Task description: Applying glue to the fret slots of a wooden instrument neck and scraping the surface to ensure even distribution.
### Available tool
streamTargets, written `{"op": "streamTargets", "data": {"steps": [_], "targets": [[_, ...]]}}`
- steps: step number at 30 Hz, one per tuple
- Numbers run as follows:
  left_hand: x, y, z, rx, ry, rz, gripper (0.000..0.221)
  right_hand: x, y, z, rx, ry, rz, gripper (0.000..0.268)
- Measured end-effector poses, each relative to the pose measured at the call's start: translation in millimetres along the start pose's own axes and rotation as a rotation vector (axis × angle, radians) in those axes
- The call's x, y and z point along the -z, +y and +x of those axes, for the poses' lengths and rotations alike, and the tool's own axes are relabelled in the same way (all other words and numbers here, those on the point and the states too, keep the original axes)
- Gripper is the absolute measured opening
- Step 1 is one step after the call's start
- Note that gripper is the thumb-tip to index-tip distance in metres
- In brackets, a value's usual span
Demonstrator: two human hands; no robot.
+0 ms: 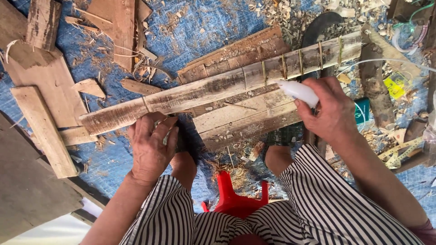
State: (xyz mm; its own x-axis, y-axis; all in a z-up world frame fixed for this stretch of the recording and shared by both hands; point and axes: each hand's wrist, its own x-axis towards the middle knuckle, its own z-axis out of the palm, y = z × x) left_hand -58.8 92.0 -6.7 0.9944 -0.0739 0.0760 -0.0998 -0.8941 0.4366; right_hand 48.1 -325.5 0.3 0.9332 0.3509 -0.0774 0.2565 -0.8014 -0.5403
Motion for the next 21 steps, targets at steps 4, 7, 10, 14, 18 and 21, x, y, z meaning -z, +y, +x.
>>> {"op": "streamTargets", "data": {"steps": [4, 7, 10, 14, 18, 21], "targets": [[6.6, 21.3, 39.3, -0.120, -0.019, -0.071, 0.018, 0.4, 7.6, 0.2, -0.063, 0.042, 0.072, 0.036], [3.1, 56.7, 80.8, -0.211, -0.087, -0.143, 0.025, 5.7, 0.7, 3.6, -0.077, 0.037, 0.158, 0.035], [-19.4, 85.7, 114.3, -0.254, -0.164, -0.220, 0.042, 7.8, 2.1, 2.0, -0.097, 0.026, 0.194, 0.035], [-65.2, 105.1, 140.8, -0.263, -0.201, -0.202, 0.071, 5.5, 8.5, -0.2, -0.114, 0.072, 0.240, 0.037], [-92.3, 113.2, 142.4, -0.217, -0.207, -0.097, 0.076, 10.3, 3.8, 1.5, -0.115, 0.108, 0.225, 0.038], [-92.7, 115.6, 146.7, -0.214, -0.179, -0.089, 0.072, 6.5, 3.8, 2.5, -0.078, 0.144, 0.320, 0.034]]}}
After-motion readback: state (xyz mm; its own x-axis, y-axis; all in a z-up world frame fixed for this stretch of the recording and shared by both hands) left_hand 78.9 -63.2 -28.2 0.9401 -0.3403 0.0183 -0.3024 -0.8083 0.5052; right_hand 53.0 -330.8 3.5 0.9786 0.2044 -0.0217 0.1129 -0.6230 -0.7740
